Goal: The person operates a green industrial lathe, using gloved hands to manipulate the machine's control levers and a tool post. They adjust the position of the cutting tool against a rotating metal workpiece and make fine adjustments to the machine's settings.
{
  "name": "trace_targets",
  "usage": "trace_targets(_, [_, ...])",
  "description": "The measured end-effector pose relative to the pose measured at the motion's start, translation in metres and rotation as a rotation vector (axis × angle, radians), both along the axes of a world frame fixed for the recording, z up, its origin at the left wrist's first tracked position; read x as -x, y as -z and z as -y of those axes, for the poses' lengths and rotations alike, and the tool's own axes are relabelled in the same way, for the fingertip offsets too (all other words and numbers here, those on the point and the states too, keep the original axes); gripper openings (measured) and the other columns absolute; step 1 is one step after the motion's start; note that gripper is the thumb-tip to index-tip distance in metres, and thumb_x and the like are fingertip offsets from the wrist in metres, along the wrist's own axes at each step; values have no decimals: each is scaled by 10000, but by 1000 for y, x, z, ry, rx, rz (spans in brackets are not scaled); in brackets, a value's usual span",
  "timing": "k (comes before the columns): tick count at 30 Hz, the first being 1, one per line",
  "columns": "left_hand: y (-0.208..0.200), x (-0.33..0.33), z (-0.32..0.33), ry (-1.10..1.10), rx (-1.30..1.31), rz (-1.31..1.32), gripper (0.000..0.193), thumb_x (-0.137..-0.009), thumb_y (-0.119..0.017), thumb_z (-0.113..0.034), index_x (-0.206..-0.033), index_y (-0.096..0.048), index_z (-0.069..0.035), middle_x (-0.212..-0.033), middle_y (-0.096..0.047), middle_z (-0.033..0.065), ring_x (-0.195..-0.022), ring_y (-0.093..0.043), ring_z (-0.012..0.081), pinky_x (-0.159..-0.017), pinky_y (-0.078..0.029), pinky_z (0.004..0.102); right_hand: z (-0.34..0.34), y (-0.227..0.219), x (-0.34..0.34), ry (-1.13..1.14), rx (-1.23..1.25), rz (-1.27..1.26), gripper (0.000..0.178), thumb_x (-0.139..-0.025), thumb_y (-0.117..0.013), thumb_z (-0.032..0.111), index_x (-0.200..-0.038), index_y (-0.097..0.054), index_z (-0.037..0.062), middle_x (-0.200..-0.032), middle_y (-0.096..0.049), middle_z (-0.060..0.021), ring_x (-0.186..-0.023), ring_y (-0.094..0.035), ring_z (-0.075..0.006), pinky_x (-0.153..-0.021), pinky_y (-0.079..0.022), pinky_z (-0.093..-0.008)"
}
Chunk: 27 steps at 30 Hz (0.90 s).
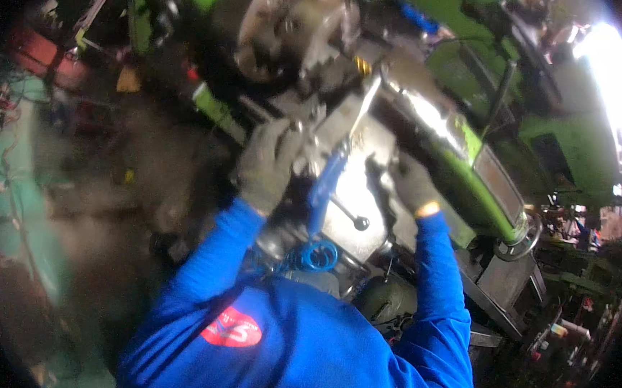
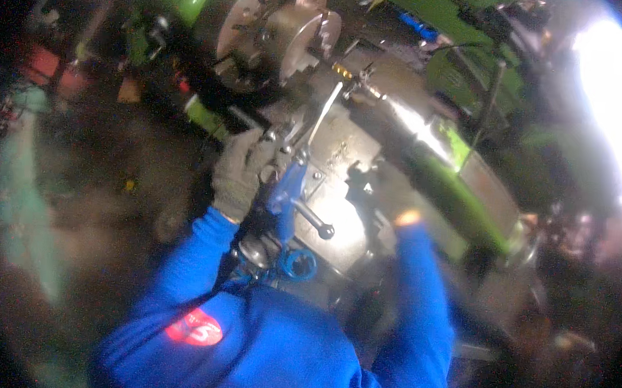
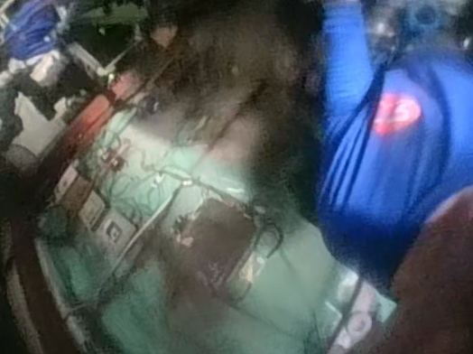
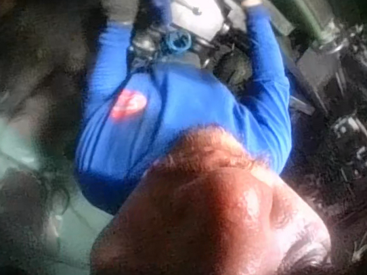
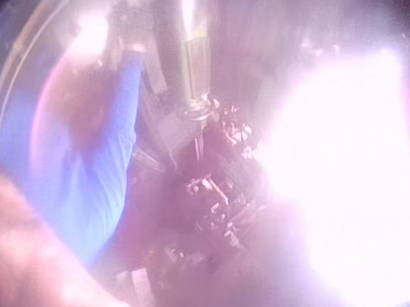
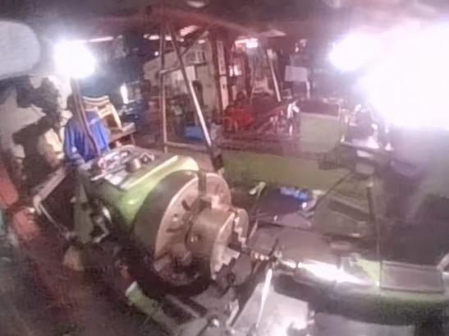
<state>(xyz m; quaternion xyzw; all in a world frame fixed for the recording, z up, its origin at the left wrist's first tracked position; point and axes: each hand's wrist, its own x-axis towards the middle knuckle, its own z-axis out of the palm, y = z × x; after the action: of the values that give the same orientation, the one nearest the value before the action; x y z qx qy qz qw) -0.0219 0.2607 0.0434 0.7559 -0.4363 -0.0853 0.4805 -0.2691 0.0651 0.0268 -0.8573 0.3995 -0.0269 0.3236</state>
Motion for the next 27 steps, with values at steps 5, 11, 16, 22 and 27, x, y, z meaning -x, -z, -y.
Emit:
trace_targets(5, [-14, -7, 2, 82, -110, -191, 352, -942, -635, -258, -1189, -602, -9, -1153, -621, 223, -1070, -591, 373, -944, -464, 432, -1, -2, -67, -1, -104, -328, 358, -903, -596, 356, -1069, -671, 48, -1078, -699, -153, -955, -686, -327, -862, -549, -412])
trace_targets(11, [15, -21, -7, 101, -26, -30, 344, -935, -606, -193, -1232, -581, -21, -1167, -613, 240, -1112, -569, 411, -964, -450, 463, -21, 21, -99, -139, 209, 122, 216, -887, -599, 168, -1052, -682, 56, -1011, -700, -122, -962, -674, -275, -866, -531, -364])
trace_targets(16, [6, -28, -6, 67, -107, 81, 340, -903, -633, -170, -1206, -595, -20, -1178, -617, 229, -1112, -572, 409, -967, -453, 465, -11, 41, -82, -291, 455, -151, 237, -880, -587, 157, -1081, -680, 73, -1070, -681, -92, -945, -634, -224, -857, -514, -360])
trace_targets(22, [46, -27, -1, 3, 37, 74, 326, -902, -642, -195, -1184, -617, -35, -1194, -630, 208, -1145, -579, 382, -987, -458, 432, 14, -67, -142, -1, 416, -75, 348, -857, -639, 207, -1190, -633, 109, -1154, -646, -124, -990, -661, -275, -834, -537, -357])
trace_targets(27, [21, -16, -3, 73, -26, -91, 334, -924, -624, -207, -1226, -630, -63, -1222, -626, 208, -1144, -583, 373, -982, -464, 436, 112, -30, -133, -159, 673, -1, 369, -870, -620, 369, -1177, -643, 166, -1158, -655, -133, -1115, -624, -352, -895, -517, -478])
